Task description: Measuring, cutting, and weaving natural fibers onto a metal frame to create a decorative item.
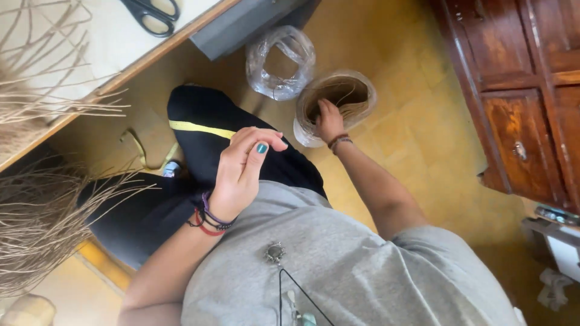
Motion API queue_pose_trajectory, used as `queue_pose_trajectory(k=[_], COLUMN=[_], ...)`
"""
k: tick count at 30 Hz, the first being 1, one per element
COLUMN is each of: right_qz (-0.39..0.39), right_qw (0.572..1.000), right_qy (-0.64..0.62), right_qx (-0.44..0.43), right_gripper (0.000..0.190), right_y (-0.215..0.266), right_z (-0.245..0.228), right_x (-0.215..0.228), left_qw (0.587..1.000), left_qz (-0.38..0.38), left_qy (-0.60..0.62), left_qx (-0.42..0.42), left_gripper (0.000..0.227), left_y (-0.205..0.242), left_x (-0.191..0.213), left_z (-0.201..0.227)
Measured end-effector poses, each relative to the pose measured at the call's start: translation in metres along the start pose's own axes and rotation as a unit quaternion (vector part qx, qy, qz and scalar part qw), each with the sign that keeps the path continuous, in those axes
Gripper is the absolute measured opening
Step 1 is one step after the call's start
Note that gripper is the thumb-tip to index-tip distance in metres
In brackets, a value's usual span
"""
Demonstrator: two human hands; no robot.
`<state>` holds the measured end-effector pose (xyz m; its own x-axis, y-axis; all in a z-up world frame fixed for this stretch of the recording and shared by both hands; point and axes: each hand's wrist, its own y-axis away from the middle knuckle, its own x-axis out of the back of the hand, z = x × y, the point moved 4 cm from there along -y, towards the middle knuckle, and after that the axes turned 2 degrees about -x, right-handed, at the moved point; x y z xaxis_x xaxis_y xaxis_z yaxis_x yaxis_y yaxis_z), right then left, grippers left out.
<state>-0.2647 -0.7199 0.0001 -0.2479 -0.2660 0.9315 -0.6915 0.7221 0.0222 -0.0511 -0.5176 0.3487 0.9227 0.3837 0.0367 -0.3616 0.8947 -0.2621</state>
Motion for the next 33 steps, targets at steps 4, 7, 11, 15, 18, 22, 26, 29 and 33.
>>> queue_pose_trajectory(k=[4, 7, 11, 15, 18, 22, 26, 29, 33], right_qz=[-0.111, -0.139, -0.062, -0.161, -0.311, -0.387, -0.268, -0.068, -0.1], right_qw=[0.981, 0.963, 0.98, 0.966, 0.925, 0.897, 0.951, 0.991, 0.958], right_qy=[-0.061, -0.129, -0.085, 0.043, 0.145, 0.188, 0.039, 0.022, 0.01], right_qx=[-0.149, -0.189, -0.171, -0.197, -0.166, -0.104, -0.149, -0.112, -0.269], right_gripper=[0.042, 0.044, 0.03, 0.033, 0.05, 0.056, 0.038, 0.044, 0.056], right_y=[-0.036, -0.052, -0.076, -0.097, -0.11, -0.108, -0.114, -0.103, -0.065], right_z=[0.043, 0.051, 0.033, 0.052, 0.055, 0.054, 0.055, 0.053, 0.07], right_x=[-0.078, -0.141, -0.135, -0.153, -0.168, -0.203, -0.214, -0.17, -0.121], left_qw=[0.998, 0.997, 0.994, 0.991, 0.988, 0.986, 0.985, 0.985, 0.984], left_qz=[-0.013, -0.018, -0.02, -0.024, -0.027, -0.036, -0.042, -0.053, -0.067], left_qy=[0.008, 0.007, -0.004, 0.008, -0.015, -0.007, -0.002, -0.005, -0.002], left_qx=[0.057, 0.081, 0.109, 0.132, 0.153, 0.162, 0.166, 0.166, 0.164], left_gripper=[0.04, 0.04, 0.039, 0.038, 0.037, 0.037, 0.036, 0.036, 0.037], left_y=[-0.005, -0.012, -0.019, -0.024, -0.029, -0.039, -0.044, -0.047, -0.042], left_x=[-0.009, -0.008, -0.003, -0.002, -0.002, -0.003, -0.003, -0.005, -0.005], left_z=[-0.016, -0.025, -0.035, -0.046, -0.054, -0.058, -0.063, -0.063, -0.065])
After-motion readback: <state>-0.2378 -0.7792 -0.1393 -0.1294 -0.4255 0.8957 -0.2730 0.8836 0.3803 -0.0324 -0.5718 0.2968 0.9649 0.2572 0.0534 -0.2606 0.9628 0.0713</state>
